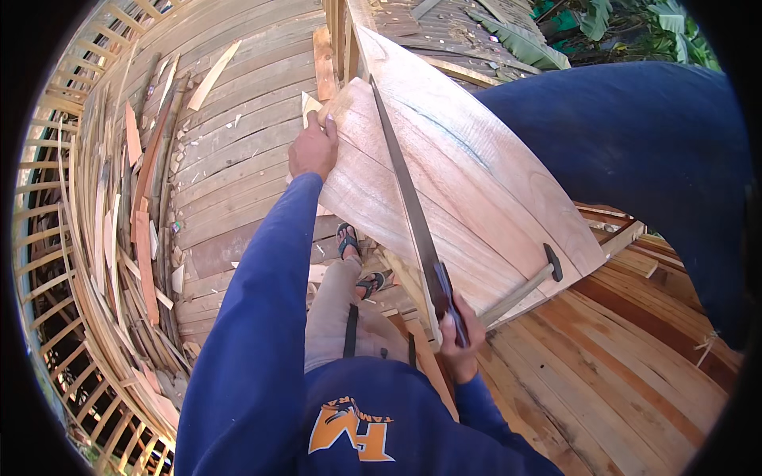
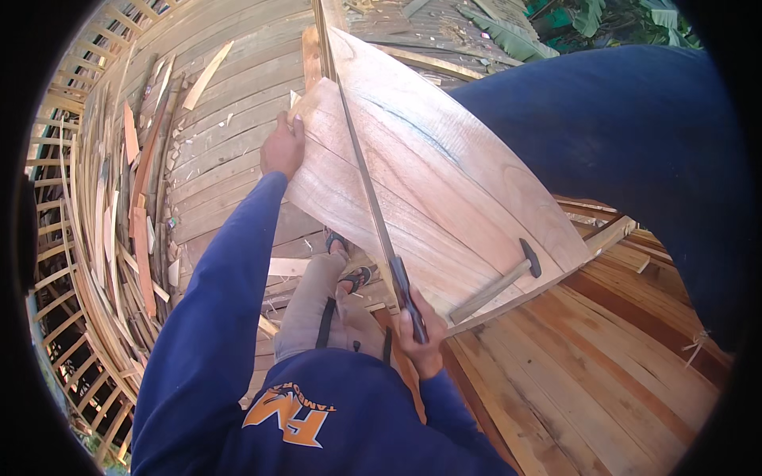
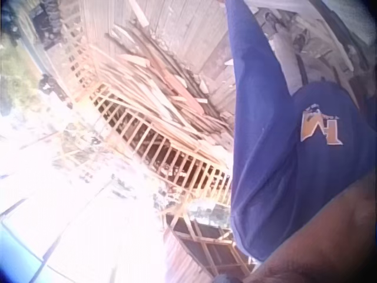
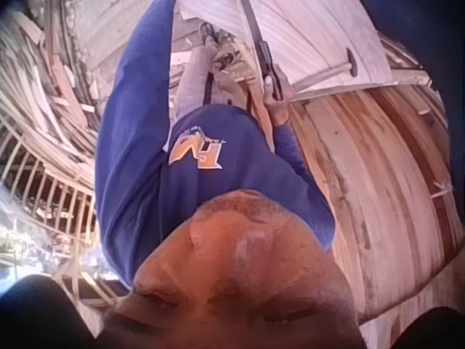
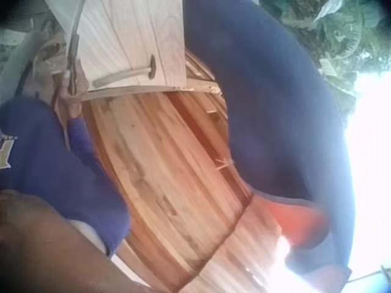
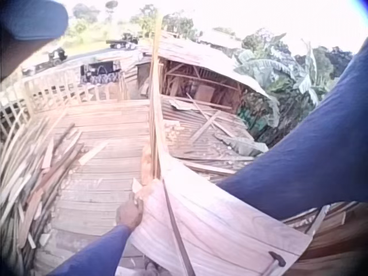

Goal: The person uses a hand saw to cut through a wooden plank while holding it in place with one hand on an outdoor deck.

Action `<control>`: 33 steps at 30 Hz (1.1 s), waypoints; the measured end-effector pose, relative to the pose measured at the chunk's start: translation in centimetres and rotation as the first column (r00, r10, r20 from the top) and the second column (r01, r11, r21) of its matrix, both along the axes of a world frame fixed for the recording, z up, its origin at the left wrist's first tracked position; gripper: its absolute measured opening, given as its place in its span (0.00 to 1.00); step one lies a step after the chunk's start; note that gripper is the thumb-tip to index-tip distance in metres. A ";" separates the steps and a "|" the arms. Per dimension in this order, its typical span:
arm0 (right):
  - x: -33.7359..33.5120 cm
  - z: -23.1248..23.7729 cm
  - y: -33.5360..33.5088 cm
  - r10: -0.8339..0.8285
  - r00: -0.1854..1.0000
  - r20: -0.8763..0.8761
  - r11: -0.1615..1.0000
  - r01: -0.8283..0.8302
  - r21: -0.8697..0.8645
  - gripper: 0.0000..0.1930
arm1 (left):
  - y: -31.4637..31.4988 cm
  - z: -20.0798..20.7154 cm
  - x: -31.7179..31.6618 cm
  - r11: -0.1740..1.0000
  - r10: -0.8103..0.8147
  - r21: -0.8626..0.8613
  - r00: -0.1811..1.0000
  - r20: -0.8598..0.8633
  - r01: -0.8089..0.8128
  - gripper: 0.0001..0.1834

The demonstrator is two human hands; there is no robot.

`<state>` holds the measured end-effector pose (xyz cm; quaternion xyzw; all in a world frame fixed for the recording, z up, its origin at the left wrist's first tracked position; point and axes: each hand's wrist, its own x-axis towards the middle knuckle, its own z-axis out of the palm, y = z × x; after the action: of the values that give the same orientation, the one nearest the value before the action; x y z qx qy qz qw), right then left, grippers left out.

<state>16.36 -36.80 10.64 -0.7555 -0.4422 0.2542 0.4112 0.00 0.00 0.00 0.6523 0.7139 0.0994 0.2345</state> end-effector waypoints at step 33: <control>0.7 -3.4 24.2 0.072 0.997 0.027 0.929 -0.077 0.363 0.17 | 0.3 0.2 0.7 0.999 -0.034 -0.021 0.999 0.027 0.035 0.26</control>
<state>17.03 -12.64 7.26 -0.6508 -0.5126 0.1783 0.5310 0.70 0.32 0.16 0.6604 0.7004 0.0964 0.2528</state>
